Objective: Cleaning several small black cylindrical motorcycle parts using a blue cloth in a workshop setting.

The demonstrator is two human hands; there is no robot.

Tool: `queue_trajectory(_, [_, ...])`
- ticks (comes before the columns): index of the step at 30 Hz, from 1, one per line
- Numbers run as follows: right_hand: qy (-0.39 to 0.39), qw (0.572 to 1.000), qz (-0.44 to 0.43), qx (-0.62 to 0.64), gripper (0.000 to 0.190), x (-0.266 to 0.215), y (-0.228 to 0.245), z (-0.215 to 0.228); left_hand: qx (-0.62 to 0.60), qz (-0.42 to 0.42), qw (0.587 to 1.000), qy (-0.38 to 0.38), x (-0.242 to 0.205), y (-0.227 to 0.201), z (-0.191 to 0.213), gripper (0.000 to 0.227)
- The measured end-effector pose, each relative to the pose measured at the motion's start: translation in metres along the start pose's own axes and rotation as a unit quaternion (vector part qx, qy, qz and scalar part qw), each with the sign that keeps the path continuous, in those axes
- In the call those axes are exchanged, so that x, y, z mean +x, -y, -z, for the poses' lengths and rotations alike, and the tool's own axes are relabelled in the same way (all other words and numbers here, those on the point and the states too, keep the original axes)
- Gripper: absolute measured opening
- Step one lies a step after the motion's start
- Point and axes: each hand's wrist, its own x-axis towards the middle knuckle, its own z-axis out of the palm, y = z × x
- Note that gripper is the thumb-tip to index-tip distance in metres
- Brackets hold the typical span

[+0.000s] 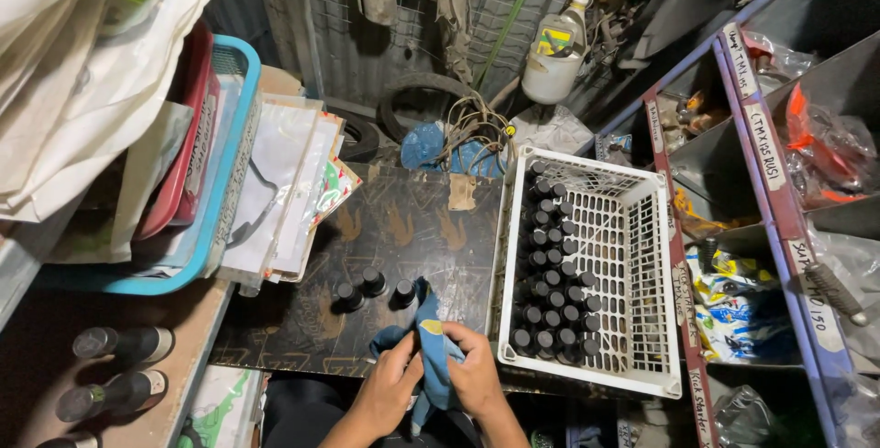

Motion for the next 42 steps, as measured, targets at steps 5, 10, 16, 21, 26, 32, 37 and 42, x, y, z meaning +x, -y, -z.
queue_trajectory(5, [-0.023,0.999,-0.019,0.038,0.034,0.003,-0.014,-0.001,-0.007,-0.001,1.0,0.001,0.002,-0.013,0.009,0.038])
queue_trajectory(10, [-0.059,0.997,-0.031,0.047,0.036,0.004,-0.017,-0.001,0.035,0.031,0.999,0.0,0.008,-0.011,0.013,0.034])
queue_trajectory(16, [-0.063,0.994,-0.037,0.083,0.036,0.004,-0.023,-0.015,0.076,0.054,0.995,-0.016,0.006,0.001,0.019,0.029])
queue_trajectory(21, [-0.058,0.994,-0.045,0.08,0.041,0.004,-0.018,-0.013,0.05,0.052,0.997,-0.015,0.01,0.003,0.021,0.032])
queue_trajectory(26, [-0.046,0.996,-0.04,0.062,0.043,0.007,-0.006,-0.004,0.07,0.054,0.996,-0.009,0.013,0.003,0.016,0.034])
queue_trajectory(32, [-0.022,0.999,-0.039,-0.004,0.047,0.01,0.012,0.005,0.028,0.019,0.999,-0.008,0.019,0.001,0.005,0.033])
queue_trajectory(37, [0.002,0.999,-0.048,0.006,0.042,0.017,0.011,0.016,0.011,0.013,1.0,-0.014,0.024,-0.005,-0.005,0.031])
queue_trajectory(42, [0.003,0.997,-0.074,0.023,0.043,0.024,-0.004,0.032,0.024,0.036,0.999,-0.03,0.032,-0.003,-0.019,0.03])
